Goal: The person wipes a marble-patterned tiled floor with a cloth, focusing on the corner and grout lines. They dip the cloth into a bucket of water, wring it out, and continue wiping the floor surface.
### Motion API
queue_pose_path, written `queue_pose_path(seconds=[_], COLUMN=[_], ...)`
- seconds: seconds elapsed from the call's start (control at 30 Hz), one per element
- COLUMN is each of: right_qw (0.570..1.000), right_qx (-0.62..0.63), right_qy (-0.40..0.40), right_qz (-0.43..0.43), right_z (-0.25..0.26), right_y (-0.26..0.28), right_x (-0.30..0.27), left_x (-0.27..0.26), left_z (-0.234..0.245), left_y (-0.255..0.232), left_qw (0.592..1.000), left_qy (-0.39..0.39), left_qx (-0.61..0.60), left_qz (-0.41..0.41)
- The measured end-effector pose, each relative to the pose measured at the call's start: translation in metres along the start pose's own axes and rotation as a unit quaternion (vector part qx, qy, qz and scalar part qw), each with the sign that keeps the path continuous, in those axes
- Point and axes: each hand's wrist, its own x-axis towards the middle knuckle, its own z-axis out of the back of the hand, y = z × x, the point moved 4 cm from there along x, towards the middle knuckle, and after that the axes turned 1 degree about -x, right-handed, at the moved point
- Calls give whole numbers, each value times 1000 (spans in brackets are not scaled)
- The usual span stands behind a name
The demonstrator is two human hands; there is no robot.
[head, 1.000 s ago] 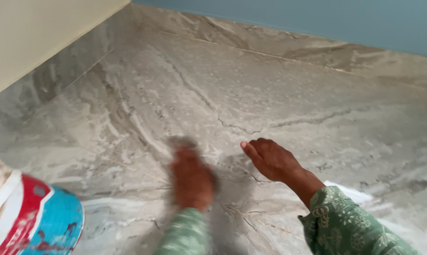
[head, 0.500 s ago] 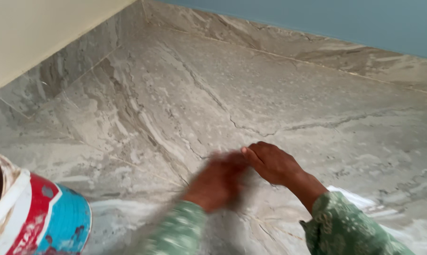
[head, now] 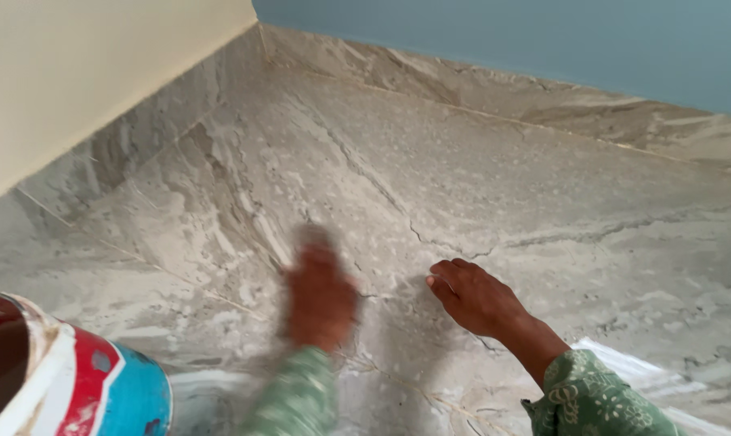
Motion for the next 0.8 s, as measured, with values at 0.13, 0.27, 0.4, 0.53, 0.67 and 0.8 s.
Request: queue_pose_path(seconds=[0.13,0.27,0.4,0.53,0.67,0.8], right_qw=[999,996,989,983,991,995], right_qx=[11,-48,-106,-144,-110,-58], right_qy=[-35,72,98,110,67,49], right_qz=[12,-31,-15,-15,-28,-71], right_z=[11,6,3,-2,-4,0], right_y=[9,12,16,8,0,-10], right_x=[0,-4,-4,-3,7,12], left_x=[-48,-65,-56,-41,-13,28], left_z=[-7,10,53,85,83,27], left_y=[-86,-96,-42,46,74,44], left_qw=[978,929,934,963,984,997], left_qy=[-49,63,133,110,-104,-26], left_qx=[-83,-93,-121,-244,125,73], left_qz=[-185,-353,-308,-8,-75,14])
